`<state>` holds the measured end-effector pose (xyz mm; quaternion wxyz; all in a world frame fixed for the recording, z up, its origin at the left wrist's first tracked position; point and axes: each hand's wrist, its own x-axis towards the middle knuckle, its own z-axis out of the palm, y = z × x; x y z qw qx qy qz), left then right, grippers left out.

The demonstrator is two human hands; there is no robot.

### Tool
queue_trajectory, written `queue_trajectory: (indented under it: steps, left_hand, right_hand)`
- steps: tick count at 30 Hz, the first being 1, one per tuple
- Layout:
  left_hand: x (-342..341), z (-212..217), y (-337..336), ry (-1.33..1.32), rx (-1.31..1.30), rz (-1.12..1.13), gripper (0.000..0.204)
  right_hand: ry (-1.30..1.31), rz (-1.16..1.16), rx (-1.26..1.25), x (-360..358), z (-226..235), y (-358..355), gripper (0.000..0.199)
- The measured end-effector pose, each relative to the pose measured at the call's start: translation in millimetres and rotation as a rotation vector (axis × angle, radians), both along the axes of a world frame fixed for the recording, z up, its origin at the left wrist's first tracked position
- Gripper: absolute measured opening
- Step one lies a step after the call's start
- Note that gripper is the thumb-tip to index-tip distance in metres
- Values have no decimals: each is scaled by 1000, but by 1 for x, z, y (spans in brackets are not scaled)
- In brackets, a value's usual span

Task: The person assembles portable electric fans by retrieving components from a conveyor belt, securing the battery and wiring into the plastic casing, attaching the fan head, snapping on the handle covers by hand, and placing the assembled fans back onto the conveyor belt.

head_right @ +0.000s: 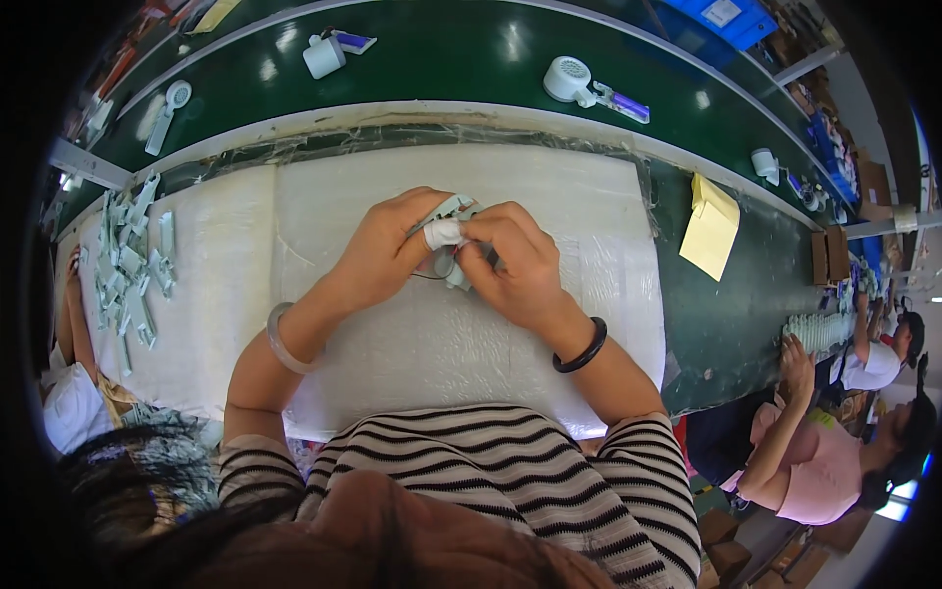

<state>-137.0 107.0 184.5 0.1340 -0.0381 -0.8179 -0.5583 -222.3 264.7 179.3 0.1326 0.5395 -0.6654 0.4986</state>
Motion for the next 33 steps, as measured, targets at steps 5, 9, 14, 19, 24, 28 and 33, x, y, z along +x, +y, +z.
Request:
queue_trajectory:
  steps: [5, 9, 14, 19, 24, 28, 33]
  left_hand:
    - [2, -1, 7, -26, 64, 107, 22]
    - [0, 1, 2, -80, 133, 94, 20]
    - [-9, 6, -25, -294, 542, 96, 30]
    - [-15, 2, -120, -132, 443, 406, 38]
    - [-21, 6, -241, -153, 341, 710, 37]
    - [11, 9, -379, -154, -609, 1285, 42]
    - [-86, 9, -280, -98, -1157, 966, 68]
  right_hand:
    - [-42, -23, 0, 0, 1, -1, 19]
    - [-166, 19, 91, -6, 9, -2, 18]
    - [-377, 101, 12, -16, 0, -4, 20]
    - [-379, 18, 105, -29, -23, 0, 23]
    - [-470, 3, 160, -36, -35, -2, 22]
    - [-450, 82, 180, -28, -29, -23, 20]
    - [-446, -13, 226, -42, -37, 1, 21]
